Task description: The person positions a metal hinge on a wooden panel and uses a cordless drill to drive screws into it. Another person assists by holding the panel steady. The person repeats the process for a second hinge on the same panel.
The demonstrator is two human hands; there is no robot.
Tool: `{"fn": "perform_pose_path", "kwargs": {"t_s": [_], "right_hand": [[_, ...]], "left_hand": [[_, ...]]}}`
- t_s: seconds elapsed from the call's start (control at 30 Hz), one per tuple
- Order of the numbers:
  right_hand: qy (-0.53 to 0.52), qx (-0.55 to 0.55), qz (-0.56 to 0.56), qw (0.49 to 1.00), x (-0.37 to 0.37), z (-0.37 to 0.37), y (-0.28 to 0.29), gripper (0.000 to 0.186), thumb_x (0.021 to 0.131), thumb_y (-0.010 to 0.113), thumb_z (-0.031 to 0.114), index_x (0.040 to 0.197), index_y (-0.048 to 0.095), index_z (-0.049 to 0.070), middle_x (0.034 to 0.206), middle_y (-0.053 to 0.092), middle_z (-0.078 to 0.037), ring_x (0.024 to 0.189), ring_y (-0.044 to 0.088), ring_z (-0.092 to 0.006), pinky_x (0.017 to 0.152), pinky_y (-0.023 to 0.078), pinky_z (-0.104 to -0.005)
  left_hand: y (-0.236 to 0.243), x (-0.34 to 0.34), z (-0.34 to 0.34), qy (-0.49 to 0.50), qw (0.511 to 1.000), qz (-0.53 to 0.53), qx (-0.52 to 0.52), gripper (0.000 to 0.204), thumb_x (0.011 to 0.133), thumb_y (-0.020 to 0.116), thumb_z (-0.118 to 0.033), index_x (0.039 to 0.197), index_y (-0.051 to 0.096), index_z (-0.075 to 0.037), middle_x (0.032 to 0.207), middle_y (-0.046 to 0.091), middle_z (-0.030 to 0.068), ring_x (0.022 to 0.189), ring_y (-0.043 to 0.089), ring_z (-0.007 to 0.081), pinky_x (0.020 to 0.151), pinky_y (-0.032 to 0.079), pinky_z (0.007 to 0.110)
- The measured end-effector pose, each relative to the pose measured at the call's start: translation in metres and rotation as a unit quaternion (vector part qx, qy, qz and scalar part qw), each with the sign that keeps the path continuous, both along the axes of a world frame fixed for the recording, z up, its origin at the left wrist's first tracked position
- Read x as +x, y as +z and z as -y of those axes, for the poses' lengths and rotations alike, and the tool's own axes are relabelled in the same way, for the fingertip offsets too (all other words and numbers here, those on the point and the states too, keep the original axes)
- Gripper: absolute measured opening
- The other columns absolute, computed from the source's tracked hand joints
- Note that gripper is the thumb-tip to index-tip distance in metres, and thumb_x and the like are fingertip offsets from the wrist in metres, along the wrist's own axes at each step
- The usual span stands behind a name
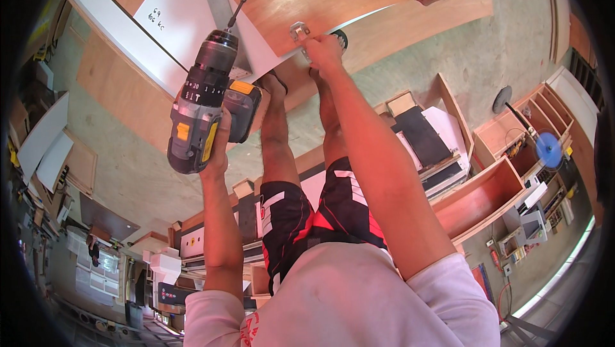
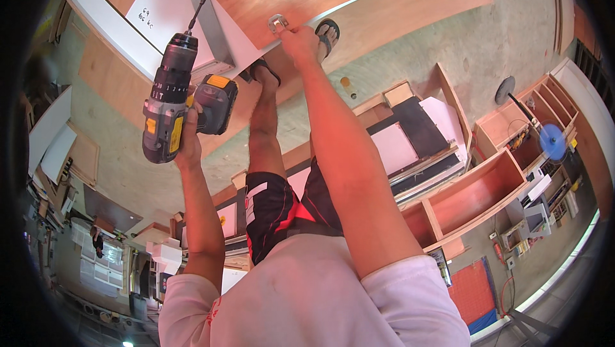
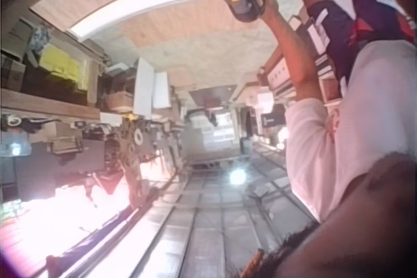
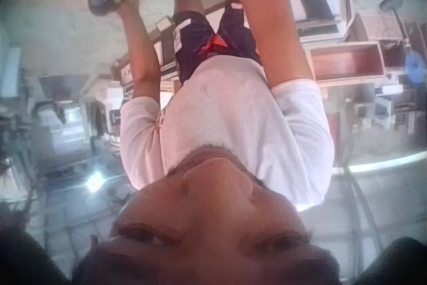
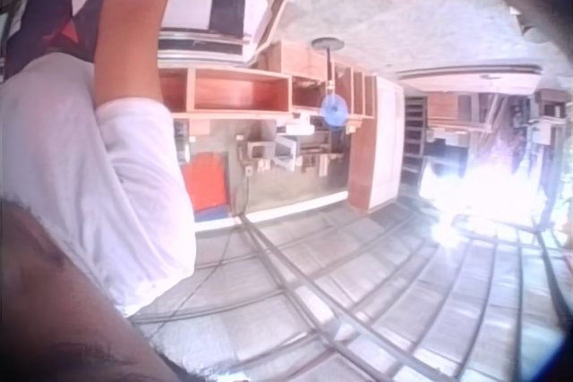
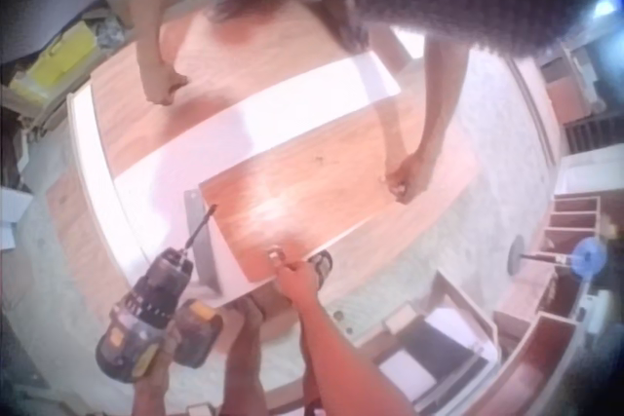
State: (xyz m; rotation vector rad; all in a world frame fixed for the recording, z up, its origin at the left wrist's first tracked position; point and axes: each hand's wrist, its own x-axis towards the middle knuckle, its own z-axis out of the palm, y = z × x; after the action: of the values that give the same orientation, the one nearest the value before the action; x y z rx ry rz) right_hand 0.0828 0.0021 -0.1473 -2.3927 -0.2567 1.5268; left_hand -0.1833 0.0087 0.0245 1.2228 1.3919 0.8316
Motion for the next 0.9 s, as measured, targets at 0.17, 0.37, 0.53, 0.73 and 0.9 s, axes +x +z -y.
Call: {"fn": "perform_pose_path", "kwargs": {"t_s": [0.17,0.37,0.53,0.73,0.9], "right_hand": [[-0.008,-0.002,-0.005,1.000,-0.001,-0.004,0.003,0.048,0.090,0.082,0.050,0.093,0.073,0.003,0.082,0.067,-0.005,0.077,0.065,-0.0171,0.063,0.057,-0.0345],[0.005,-0.025,-0.004,1.000,0.000,-0.007,0.005,0.050,0.089,0.082,0.051,0.097,0.074,0.003,0.085,0.068,-0.005,0.080,0.066,-0.0179,0.064,0.058,-0.0344],[0.003,-0.019,-0.011,1.000,0.001,-0.008,0.007,0.051,0.089,0.082,0.052,0.101,0.074,0.002,0.089,0.069,-0.006,0.083,0.067,-0.0186,0.065,0.058,-0.0352],[-0.015,-0.022,-0.031,0.999,0.002,-0.009,0.013,0.049,0.089,0.081,0.049,0.101,0.073,0.003,0.092,0.069,-0.007,0.086,0.066,-0.0188,0.065,0.059,-0.0363],[-0.023,-0.017,-0.035,0.999,0.003,-0.011,0.013,0.048,0.090,0.081,0.049,0.099,0.071,0.004,0.091,0.067,-0.005,0.086,0.065,-0.0184,0.067,0.057,-0.0365]], "left_hand": [[0.001,-0.001,0.005,-0.002,0.999,-0.015,-0.029,0.063,0.093,0.078,-0.003,0.149,0.049,-0.001,0.127,0.064,0.0071,0.113,0.062,0.0167,0.100,0.050,0.035],[0.003,0.011,0.001,0.002,1.000,-0.006,0.020,0.036,0.098,0.069,-0.002,0.133,0.060,-0.001,0.122,0.070,0.0122,0.092,0.064,0.0145,0.089,0.053,0.033],[0.008,0.012,0.001,0.009,1.000,-0.023,0.012,0.036,0.099,0.069,-0.003,0.133,0.060,-0.001,0.118,0.069,0.0111,0.093,0.065,0.0151,0.091,0.053,0.034],[0.007,0.011,0.005,-0.013,0.999,-0.035,0.011,0.045,0.097,0.071,-0.004,0.139,0.054,-0.001,0.119,0.070,0.0116,0.096,0.067,0.0166,0.094,0.053,0.035],[0.012,0.018,0.007,-0.035,0.998,-0.052,0.025,0.065,0.095,0.072,-0.002,0.150,0.038,-0.002,0.119,0.070,0.0134,0.096,0.068,0.0174,0.093,0.054,0.036]]}}
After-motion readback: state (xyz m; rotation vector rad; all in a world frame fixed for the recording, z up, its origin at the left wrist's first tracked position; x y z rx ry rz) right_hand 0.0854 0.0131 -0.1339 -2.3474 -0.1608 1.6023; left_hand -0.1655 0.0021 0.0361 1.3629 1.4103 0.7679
